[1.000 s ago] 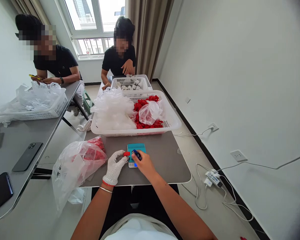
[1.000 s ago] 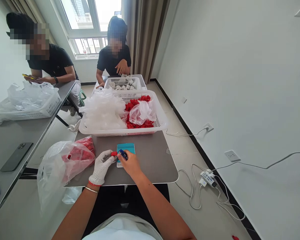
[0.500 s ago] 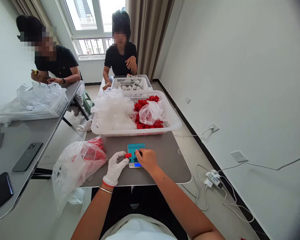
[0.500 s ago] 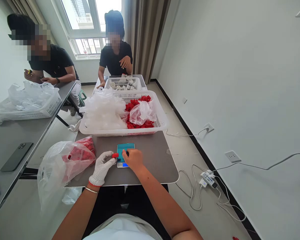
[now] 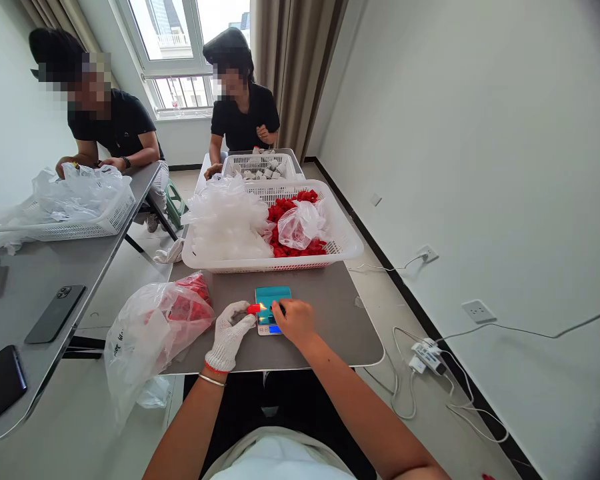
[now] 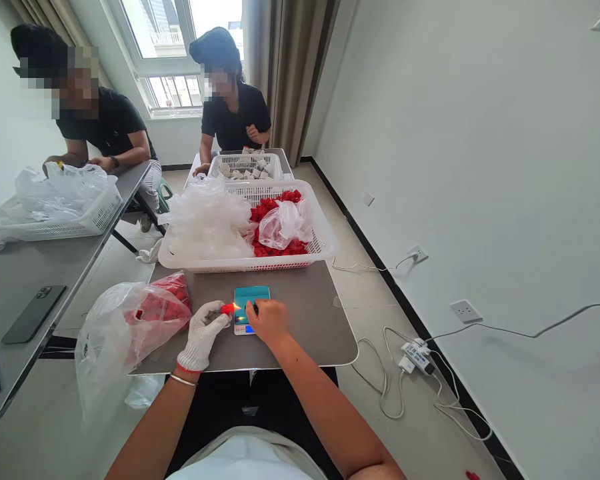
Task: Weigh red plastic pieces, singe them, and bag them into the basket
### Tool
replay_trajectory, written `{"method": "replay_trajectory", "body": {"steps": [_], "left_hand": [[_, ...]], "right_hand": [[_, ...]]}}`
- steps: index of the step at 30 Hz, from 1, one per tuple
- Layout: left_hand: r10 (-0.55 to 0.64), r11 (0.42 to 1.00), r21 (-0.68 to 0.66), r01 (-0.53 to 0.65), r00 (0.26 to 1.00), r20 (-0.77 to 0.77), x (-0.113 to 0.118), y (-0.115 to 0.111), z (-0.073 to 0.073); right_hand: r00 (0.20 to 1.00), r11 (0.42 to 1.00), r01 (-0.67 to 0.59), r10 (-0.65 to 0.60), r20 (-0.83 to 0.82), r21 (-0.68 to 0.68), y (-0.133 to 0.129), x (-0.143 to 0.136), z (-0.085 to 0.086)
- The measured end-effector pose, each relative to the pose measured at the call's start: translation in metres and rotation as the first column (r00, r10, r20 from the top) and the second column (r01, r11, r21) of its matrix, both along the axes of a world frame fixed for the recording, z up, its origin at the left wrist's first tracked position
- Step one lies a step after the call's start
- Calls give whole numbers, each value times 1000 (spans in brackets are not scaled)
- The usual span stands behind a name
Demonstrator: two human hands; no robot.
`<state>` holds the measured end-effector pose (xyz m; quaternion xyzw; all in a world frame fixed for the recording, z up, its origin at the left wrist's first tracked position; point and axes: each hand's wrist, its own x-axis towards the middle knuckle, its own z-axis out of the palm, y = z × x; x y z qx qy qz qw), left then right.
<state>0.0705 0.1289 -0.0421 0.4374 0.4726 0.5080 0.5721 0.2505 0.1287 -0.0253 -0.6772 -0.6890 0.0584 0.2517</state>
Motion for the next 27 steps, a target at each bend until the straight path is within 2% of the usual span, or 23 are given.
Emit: {"method": "replay_trajectory", "body": {"steps": [5,12,14,18,20,24,27], "left_hand": [[62,998,25,-61,998,-28,-1,-1,2],[9,1000,-17,-9,1000,-7,-1,-1,0],[3,1000,7,-3,1000,-16,-1,0,-2],[-18,994,105,32,992,-128,-2,1,-4],[-29,988,142,56,983,-184,-1,2,-4],[-19,993,113,29,996,-91,2,0,0],[28,996,85,-25,999,-37,4,-1,3]], "right_hand": [[1000,1000,-11,11,-29,-13,-8,3,1],[997,995,61,-63,-37,-74,2,4,3],[996,994,64,-69,-55,-87,1,8,-2],[990,996,81,-78,-119,22,-3,32,-17],[989,991,128,-124,-85,46,-4,48,-27],[971,974,227,-227,74,14,-7,75,-44],[971,976,217,-219,93,22,-10,84,-48]]}}
